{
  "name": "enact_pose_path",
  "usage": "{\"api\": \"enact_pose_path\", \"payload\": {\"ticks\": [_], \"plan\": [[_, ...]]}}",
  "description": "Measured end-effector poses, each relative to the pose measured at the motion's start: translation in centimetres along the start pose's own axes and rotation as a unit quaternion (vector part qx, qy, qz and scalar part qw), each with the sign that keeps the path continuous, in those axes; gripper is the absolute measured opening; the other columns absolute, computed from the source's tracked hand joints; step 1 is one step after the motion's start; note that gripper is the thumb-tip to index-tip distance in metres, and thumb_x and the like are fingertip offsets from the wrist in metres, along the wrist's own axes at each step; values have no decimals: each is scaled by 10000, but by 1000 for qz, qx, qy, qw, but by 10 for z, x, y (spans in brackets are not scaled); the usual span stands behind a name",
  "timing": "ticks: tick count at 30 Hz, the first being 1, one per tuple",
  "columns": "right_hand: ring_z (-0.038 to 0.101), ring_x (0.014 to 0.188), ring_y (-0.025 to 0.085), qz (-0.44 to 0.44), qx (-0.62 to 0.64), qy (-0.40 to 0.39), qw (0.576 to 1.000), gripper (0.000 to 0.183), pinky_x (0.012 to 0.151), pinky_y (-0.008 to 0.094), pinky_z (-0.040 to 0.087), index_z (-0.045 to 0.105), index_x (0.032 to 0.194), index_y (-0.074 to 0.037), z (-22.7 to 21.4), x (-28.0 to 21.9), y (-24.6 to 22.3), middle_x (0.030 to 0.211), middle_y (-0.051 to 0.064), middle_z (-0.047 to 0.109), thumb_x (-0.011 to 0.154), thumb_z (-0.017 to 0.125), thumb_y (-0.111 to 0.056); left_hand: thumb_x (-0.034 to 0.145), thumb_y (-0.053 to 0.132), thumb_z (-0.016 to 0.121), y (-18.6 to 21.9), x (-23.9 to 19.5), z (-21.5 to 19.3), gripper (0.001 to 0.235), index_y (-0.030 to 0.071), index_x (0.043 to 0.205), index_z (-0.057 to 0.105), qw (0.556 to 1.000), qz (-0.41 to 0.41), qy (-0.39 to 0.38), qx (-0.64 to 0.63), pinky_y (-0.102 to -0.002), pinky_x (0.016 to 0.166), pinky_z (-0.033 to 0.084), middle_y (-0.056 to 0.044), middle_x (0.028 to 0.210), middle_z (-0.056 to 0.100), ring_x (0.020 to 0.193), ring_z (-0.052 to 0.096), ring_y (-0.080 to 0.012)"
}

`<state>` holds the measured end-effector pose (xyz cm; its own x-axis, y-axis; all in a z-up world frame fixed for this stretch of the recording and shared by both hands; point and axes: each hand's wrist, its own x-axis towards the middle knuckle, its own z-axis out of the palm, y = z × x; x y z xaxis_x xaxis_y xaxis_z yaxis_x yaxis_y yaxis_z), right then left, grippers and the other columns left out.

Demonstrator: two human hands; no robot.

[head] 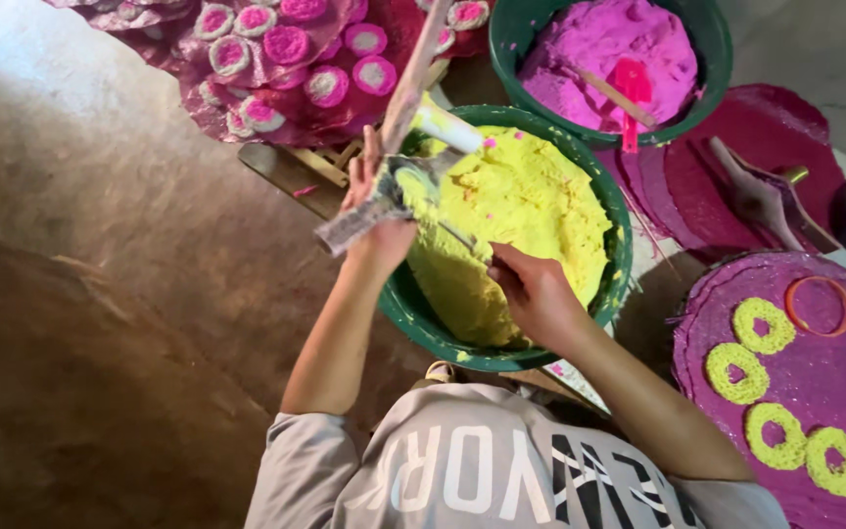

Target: The person prepares colored dough by filling a wooden mold with yellow and pink dough and pressing it onto circular bases.

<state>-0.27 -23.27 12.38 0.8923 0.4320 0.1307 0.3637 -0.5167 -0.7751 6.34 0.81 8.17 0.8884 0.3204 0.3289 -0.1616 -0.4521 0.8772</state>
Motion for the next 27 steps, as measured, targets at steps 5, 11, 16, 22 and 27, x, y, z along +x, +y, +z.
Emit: {"api": "enact_pose_path", "payload": {"ticks": [5, 11, 16, 22, 27], "plan": [[716, 889, 361, 29, -51, -119, 991, 215, 747, 408, 551, 664, 1198, -53, -36, -29, 15, 974, 225, 733, 985, 646, -77, 964, 8, 694, -41, 13, -2, 470, 59, 1401, 527, 973, 140, 20, -185, -311, 934, 534, -20, 1153, 634, 1046, 616, -152], [571, 1361, 491, -198, -73, 6, 978, 709, 1104, 485, 454, 216, 1689, -134, -59, -24, 33, 1603, 237, 463, 1066, 556, -126, 762, -43, 694, 11, -44, 42, 454, 26, 1200, 597, 844, -157, -195, -475, -351, 825, 542, -68, 1062, 628, 987, 626, -195], [644, 1191, 339, -137, 531, 148, 823, 873, 987, 468, 530, 103, 1710, -163, -112, -67, 25, 1596, 192, 424, 1082, 616, -486, 814, -13, 716, 87, -139, 101, 391, -13, 1186, 594, 498, -316, -532, -608, -402, 976, 513, -74, 1064, 625, 955, 601, -177], [693, 1151, 361, -140, 309, 194, 920, 705, 849, 426, 610, 343, 1545, -99, -212, -167, 44, 1585, 222, 466, 1017, 623, -474, 833, 149, 692, 146, -158, 153, 403, 66, 1224, 639, 372, -640, -430, -517, -327, 987, 524, -76, 1124, 731, 1049, 691, -188], [718, 1121, 418, -290, -11, 210, 934, 676, 895, 491, 607, 337, 1560, -155, -221, -248, 38, 1398, 253, 584, 974, 645, -296, 916, 168, 743, 220, -190, 156, 264, 78, 1136, 626, 738, 10, -670, -81, -358, 866, 559, -94, 1052, 677, 962, 674, -208]]}}
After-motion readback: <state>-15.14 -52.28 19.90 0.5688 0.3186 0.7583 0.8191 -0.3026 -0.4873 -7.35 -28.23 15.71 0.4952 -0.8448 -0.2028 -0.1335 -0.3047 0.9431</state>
